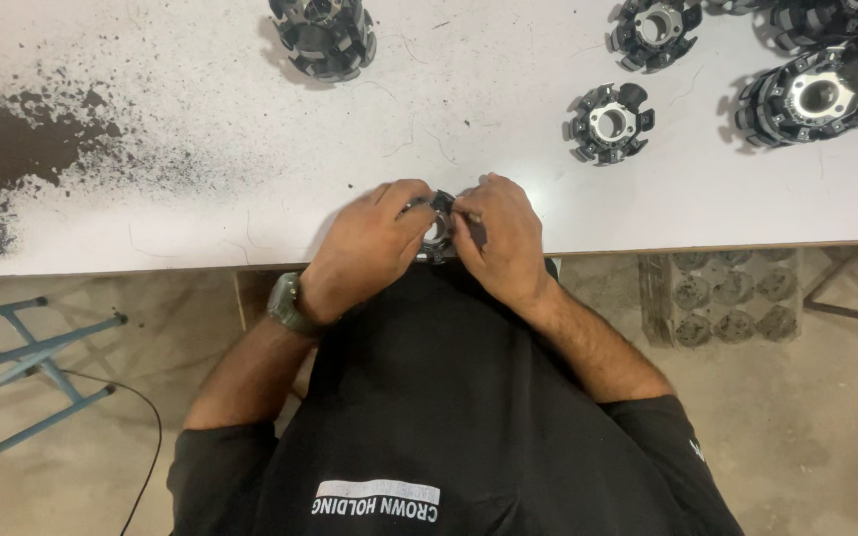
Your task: The person uses a small abrasive block to deburr and smooth the edges of multiple black metal parts on a white table. They handle each part one at a time, rotate it to reach different edges, and place finished parts into a growing stack on the right.
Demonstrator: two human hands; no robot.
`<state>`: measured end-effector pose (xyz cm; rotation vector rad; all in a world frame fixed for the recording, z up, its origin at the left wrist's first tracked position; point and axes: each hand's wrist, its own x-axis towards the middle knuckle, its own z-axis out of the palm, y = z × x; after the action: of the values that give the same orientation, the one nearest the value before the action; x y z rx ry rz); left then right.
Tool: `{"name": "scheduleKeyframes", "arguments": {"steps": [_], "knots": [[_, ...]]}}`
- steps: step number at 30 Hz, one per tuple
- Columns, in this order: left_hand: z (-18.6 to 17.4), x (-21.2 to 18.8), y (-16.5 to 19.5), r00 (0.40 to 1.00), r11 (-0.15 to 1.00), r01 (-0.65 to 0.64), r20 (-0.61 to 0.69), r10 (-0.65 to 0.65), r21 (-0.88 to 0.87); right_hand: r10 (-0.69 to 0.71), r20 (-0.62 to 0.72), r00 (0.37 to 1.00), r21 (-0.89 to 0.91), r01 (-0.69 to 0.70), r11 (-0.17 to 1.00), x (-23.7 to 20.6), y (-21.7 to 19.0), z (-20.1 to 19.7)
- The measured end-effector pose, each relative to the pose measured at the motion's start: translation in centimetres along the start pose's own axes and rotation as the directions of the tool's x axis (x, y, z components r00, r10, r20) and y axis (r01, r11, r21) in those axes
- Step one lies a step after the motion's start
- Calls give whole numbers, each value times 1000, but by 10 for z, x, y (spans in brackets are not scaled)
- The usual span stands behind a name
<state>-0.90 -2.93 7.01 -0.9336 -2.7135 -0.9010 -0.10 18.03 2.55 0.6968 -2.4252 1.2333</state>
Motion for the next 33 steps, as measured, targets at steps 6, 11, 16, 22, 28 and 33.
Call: {"name": "scheduleKeyframes", "arguments": {"steps": [6, 11, 16, 22, 28, 33], "knots": [[10, -4, 3, 980, 974, 149, -104, -168, -173, -71, -51, 996, 32, 72, 997, -11, 1, -3], [14, -12, 2, 974, 959, 151, -127, -185, -241, -110, -36, 993, 27, 111, 993, -22, 3, 5], [19, -15, 0, 971, 966, 176, -125, -202, -190, -115, -35, 993, 8, 116, 993, -22, 6, 9], [17, -16, 1, 973, 978, 149, -152, -171, -148, -97, -35, 995, 11, 98, 995, -19, 3, 8], [13, -13, 2, 995, 1000, 6, -96, -4, 21, -92, -42, 995, 44, 94, 995, -16, 0, 6], [12, -10, 5, 996, 998, 37, -77, -40, -50, -96, -14, 995, 40, 97, 995, -12, -3, 4]]}}
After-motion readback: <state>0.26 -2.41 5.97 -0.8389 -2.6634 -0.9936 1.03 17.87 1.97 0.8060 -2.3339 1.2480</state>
